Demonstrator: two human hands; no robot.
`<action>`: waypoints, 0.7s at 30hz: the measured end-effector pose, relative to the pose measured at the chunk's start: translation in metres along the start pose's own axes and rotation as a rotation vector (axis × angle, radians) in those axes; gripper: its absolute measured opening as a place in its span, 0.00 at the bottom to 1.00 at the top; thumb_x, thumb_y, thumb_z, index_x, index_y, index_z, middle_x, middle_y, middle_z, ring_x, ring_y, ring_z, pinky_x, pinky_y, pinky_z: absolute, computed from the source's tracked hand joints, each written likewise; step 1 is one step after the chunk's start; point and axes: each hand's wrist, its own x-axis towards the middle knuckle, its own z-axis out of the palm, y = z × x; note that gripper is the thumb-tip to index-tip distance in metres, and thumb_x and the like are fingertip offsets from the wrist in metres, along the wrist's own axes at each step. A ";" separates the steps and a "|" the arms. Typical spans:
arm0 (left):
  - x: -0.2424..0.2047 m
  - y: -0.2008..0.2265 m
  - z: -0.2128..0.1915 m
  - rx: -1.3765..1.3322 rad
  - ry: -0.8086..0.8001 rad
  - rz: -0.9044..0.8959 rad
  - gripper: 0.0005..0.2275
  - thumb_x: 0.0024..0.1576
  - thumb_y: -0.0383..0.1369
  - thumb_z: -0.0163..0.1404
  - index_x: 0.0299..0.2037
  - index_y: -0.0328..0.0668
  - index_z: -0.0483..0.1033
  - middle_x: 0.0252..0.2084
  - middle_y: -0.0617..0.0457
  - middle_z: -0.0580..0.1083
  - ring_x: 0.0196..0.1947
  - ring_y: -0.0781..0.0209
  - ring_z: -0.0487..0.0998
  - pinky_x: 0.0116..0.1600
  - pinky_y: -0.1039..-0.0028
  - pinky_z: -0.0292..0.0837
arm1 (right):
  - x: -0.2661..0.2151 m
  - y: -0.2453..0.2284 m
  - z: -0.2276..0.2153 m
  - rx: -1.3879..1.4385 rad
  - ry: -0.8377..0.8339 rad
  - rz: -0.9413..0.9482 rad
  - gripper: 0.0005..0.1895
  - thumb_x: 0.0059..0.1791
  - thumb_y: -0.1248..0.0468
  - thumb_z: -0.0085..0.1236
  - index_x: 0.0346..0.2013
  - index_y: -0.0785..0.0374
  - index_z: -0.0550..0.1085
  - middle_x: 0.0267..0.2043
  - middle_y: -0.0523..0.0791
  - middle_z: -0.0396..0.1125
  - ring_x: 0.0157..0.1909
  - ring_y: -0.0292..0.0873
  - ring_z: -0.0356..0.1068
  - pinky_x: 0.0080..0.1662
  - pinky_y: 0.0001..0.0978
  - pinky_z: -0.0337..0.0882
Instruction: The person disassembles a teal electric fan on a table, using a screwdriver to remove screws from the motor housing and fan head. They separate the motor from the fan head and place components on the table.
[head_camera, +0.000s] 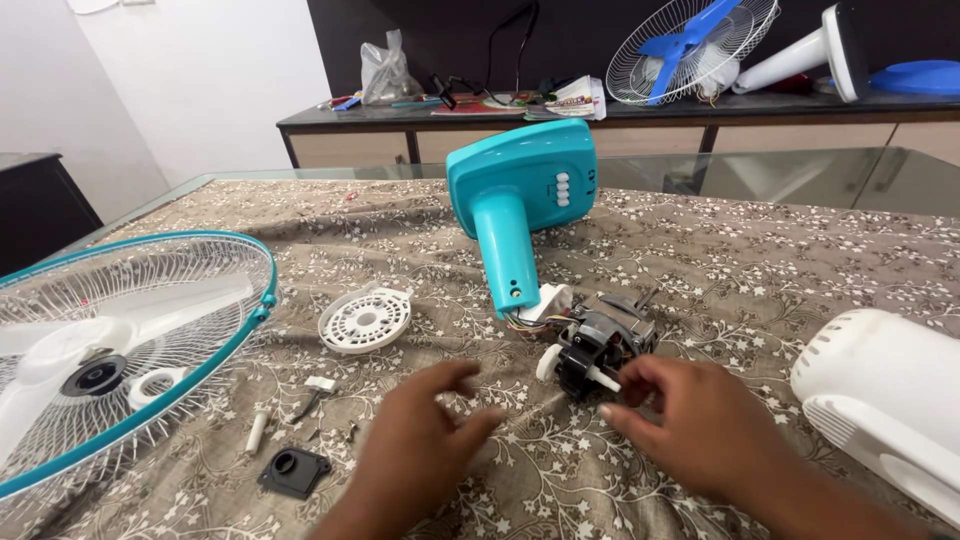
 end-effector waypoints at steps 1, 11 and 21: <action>0.005 0.008 0.010 -0.005 -0.015 0.107 0.30 0.50 0.40 0.64 0.65 0.53 0.71 0.53 0.56 0.78 0.41 0.58 0.83 0.46 0.67 0.82 | 0.003 -0.006 -0.002 0.034 -0.001 0.013 0.19 0.48 0.43 0.61 0.42 0.52 0.80 0.38 0.37 0.78 0.37 0.39 0.77 0.46 0.35 0.77; 0.042 0.021 0.057 -0.285 -0.133 0.361 0.34 0.44 0.36 0.66 0.64 0.41 0.69 0.41 0.46 0.83 0.39 0.60 0.85 0.44 0.69 0.81 | 0.024 -0.005 0.009 0.873 -0.272 0.285 0.18 0.56 0.55 0.50 0.37 0.66 0.79 0.26 0.45 0.75 0.20 0.38 0.62 0.27 0.30 0.60; 0.032 0.024 0.055 -0.158 -0.029 0.372 0.31 0.44 0.39 0.68 0.59 0.40 0.75 0.40 0.47 0.82 0.38 0.61 0.85 0.44 0.71 0.81 | 0.006 -0.003 -0.002 0.509 -0.100 0.211 0.13 0.49 0.55 0.66 0.35 0.63 0.79 0.25 0.43 0.78 0.23 0.36 0.69 0.30 0.30 0.67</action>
